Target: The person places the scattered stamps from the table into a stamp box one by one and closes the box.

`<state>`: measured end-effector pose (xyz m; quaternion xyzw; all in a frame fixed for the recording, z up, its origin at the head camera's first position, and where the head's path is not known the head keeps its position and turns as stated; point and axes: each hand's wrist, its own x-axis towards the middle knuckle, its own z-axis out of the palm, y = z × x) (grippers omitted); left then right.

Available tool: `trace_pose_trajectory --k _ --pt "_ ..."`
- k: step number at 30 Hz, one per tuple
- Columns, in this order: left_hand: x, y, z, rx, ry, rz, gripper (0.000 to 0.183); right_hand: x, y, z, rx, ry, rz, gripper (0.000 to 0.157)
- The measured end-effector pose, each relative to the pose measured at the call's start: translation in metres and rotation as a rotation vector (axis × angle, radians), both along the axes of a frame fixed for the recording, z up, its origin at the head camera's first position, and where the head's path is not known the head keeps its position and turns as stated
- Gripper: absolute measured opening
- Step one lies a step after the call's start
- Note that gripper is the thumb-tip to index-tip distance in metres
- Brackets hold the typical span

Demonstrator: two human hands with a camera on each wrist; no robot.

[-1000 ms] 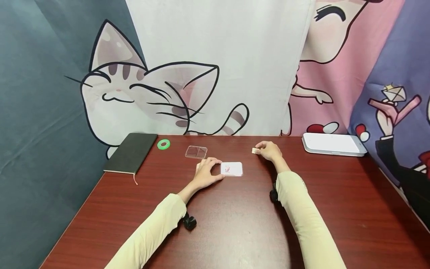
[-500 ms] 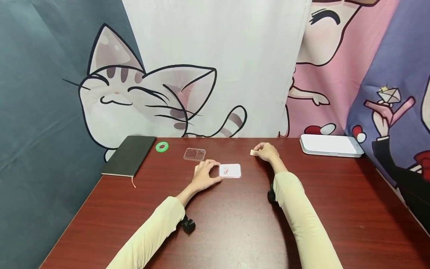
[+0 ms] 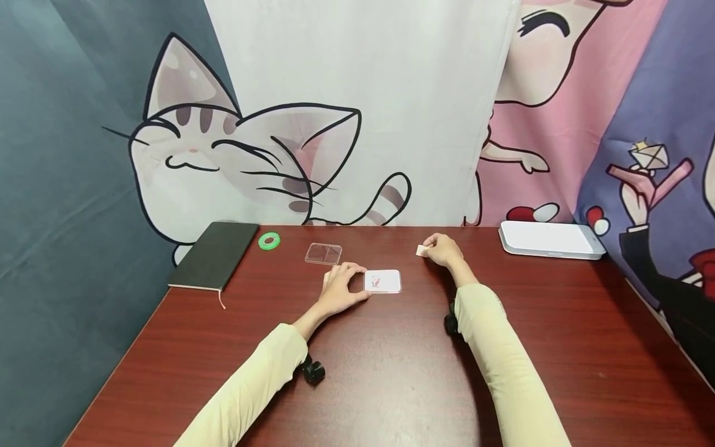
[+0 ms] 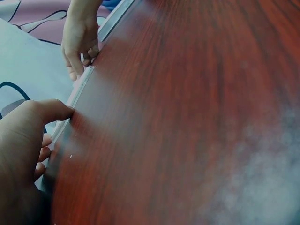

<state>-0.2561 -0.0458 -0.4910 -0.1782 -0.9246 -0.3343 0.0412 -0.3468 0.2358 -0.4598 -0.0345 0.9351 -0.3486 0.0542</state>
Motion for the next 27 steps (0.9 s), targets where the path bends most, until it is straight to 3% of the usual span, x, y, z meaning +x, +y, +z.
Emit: trace_pose_trajectory --k 14,27 --pt "-0.0018 -0.0011 0.0007 0.009 0.016 -0.004 0.051 -0.0009 0.0024 -0.0012 -0.107 0.035 -0.011 0.026" --pt "-0.0010 -0.0009 0.0002 0.007 0.010 -0.002 0.051 0.0036 0.0028 0.0004 -0.255 -0.005 -0.027 0.028"
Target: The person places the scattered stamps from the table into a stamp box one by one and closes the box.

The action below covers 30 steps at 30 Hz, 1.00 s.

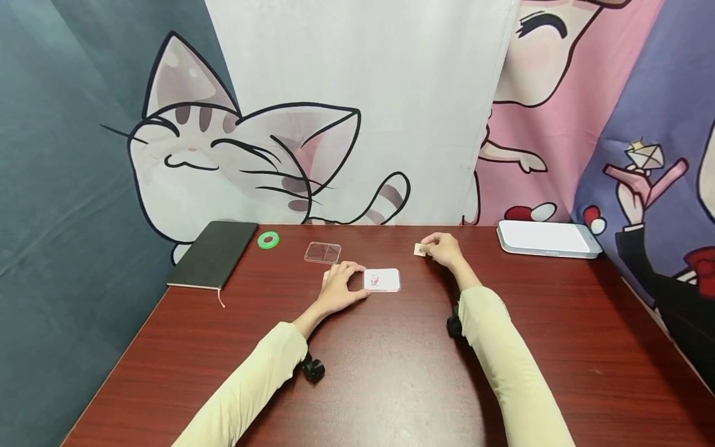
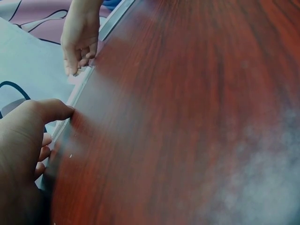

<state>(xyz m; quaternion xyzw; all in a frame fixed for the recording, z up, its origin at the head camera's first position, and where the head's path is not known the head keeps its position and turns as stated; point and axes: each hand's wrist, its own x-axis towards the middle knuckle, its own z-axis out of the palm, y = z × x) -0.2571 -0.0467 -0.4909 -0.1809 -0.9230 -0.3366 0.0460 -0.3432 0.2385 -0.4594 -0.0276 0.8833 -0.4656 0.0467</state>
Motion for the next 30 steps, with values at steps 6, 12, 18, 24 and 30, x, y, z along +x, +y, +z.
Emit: trace_pose_trajectory --k 6,12,18,24,30 --pt "0.001 -0.001 -0.001 0.005 0.001 0.002 0.051 0.007 -0.008 0.007 -0.053 -0.011 0.028 0.029" --pt "0.001 -0.001 0.000 0.010 -0.003 -0.007 0.050 0.017 -0.017 0.016 -0.088 -0.068 0.078 0.029" --pt "0.000 -0.001 0.001 0.014 -0.006 -0.006 0.051 0.028 -0.026 0.015 -0.110 -0.107 0.145 0.030" --pt "-0.001 0.000 0.001 0.002 -0.014 0.000 0.051 0.036 -0.034 0.007 -0.151 -0.164 0.213 0.033" --pt "-0.001 0.000 0.000 0.007 -0.015 0.000 0.050 0.042 -0.041 0.005 -0.164 -0.205 0.227 0.034"
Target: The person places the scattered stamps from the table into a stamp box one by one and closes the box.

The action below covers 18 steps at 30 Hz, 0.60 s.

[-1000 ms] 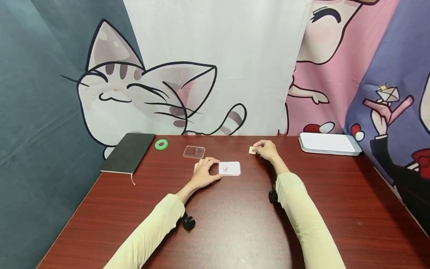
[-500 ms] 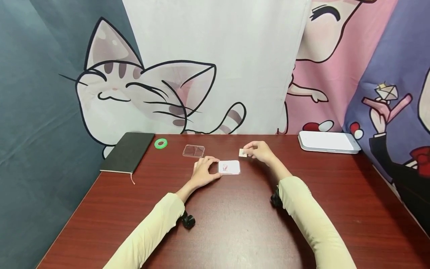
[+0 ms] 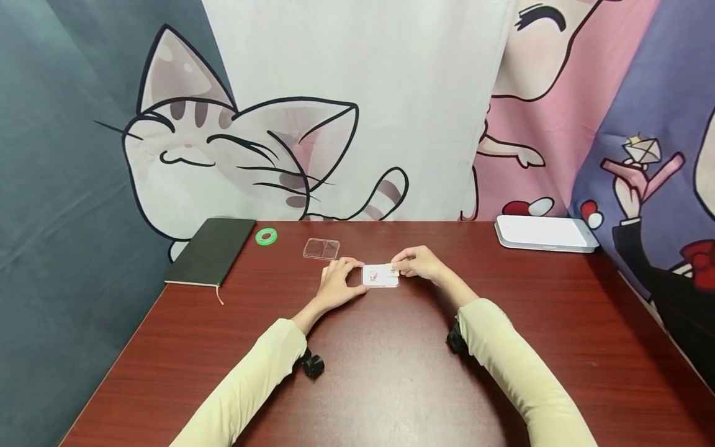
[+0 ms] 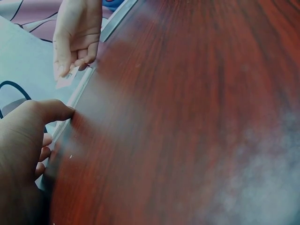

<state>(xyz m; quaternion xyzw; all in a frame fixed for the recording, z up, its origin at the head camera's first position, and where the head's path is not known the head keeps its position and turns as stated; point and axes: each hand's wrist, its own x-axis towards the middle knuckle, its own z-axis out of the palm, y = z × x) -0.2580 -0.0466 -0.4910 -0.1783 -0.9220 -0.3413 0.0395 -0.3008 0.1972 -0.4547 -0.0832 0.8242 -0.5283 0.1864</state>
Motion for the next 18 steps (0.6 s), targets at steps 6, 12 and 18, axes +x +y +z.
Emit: trace_pose_trajectory --k 6,12,18 --pt "0.0001 0.0003 -0.0002 -0.002 0.001 0.003 0.051 0.0028 -0.0049 -0.0001 0.029 -0.012 -0.012 0.033" --pt "0.0002 0.0007 -0.0005 -0.006 0.011 0.005 0.051 0.0057 -0.0072 0.0006 0.073 0.006 -0.020 0.030" --pt "0.0003 0.0009 -0.0002 -0.011 0.016 0.007 0.051 0.0060 -0.0088 -0.0005 0.108 0.026 -0.024 0.029"
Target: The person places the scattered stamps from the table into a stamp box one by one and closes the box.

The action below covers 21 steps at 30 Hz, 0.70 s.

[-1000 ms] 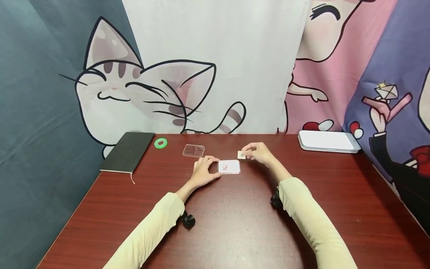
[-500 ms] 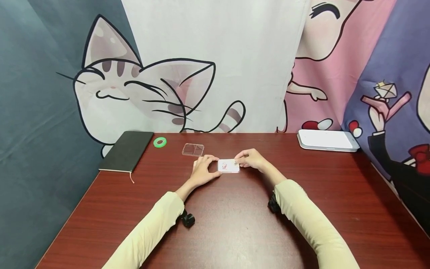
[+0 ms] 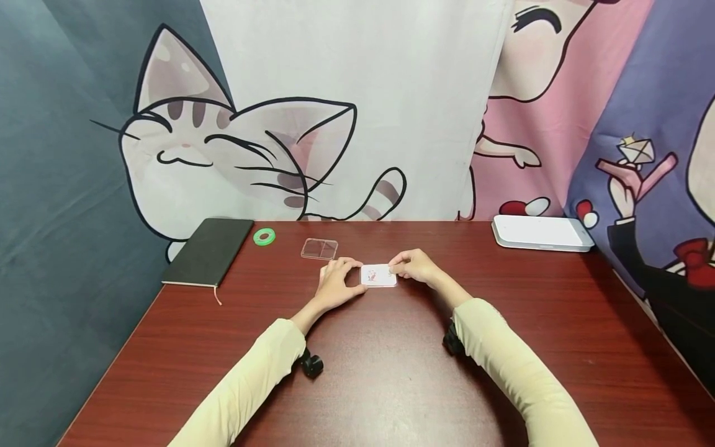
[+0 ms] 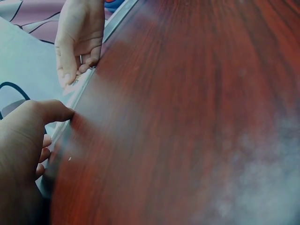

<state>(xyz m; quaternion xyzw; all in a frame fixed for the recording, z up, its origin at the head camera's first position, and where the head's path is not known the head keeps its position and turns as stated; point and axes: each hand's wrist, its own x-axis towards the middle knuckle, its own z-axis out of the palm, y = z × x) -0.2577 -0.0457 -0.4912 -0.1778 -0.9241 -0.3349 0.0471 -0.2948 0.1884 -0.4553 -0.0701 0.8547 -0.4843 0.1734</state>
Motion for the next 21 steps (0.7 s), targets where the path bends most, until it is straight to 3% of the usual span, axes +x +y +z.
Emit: trace_pose_trajectory --k 21 --pt "0.0009 0.0024 -0.0029 -0.099 0.042 0.001 0.053 -0.0019 0.0007 -0.0050 0.040 0.030 0.012 0.027"
